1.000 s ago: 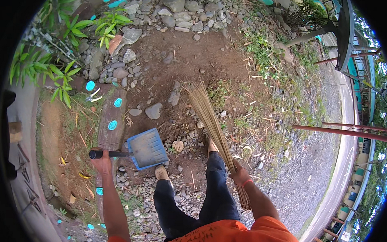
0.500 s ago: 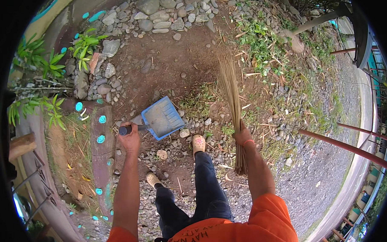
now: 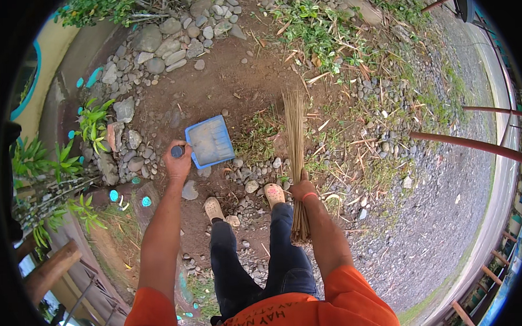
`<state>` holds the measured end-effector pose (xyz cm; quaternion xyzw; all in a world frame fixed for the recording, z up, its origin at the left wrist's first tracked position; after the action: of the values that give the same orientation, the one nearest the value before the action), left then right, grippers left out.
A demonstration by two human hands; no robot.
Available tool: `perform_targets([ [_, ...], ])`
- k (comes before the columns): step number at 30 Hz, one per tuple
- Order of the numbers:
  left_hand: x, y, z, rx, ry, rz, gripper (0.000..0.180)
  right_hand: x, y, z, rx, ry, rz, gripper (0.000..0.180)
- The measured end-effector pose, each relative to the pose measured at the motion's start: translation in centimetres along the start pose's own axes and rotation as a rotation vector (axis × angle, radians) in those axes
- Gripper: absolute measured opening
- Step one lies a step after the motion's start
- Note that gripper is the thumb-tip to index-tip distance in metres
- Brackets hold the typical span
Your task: The person kneels in a garden bed and uses a hand trowel to loosen soil and pull out weeds by hand. After clearing the area, they stand up, pick up a straw broom and a dustpan, and sweep the remaining debris into the dustpan.
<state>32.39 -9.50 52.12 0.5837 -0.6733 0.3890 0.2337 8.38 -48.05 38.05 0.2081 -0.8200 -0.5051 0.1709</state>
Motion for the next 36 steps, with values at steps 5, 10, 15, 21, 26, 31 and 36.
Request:
perform_targets([
  [5, -0.5, -1.1, 3.9, -0.14, 0.077, 0.042, 0.01, -4.1, 3.8, 11.3, -0.221, 0.111, -0.073, 0.107],
  [10, -1.0, -0.7, 5.4, -0.306, 0.182, 0.149, 0.014, -8.8, 11.2, 20.3, -0.416, -0.146, -0.067, 0.106],
  [15, -4.6, -0.4, 5.4, -0.388, 0.281, 0.091, 0.014, -12.1, 17.0, 22.5, -0.451, -0.246, -0.255, 0.107],
  [21, -7.0, -1.3, 4.0, -0.403, 0.42, 0.104, 0.011, -7.2, 23.1, 22.2, -0.202, -0.385, -0.217, 0.102],
  [26, -6.5, -2.4, 2.9, -0.48, 0.31, 0.127, 0.009, -0.9, 17.6, 21.6, -0.074, -0.666, 0.058, 0.1],
  [31, -6.2, -2.0, 2.8, -0.496, 0.318, 0.128, 0.01, -12.1, 15.1, 32.3, -0.407, -0.622, 0.007, 0.101],
  [36, -7.1, -1.8, 2.9, -0.487, 0.352, 0.128, 0.011, -13.6, 17.6, 33.7, -0.457, -0.671, -0.096, 0.1],
])
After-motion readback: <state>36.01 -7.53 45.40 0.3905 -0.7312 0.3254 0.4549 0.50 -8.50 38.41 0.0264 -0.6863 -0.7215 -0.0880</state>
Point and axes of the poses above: each hand's wrist, its own y-axis away from the middle knuckle, its own z-axis out of the palm, x = y × z, the point moved 9 cm from there along -y, towards the middle knuckle, and after that the axes turned 13 degrees about z, right-handed, at the moved point
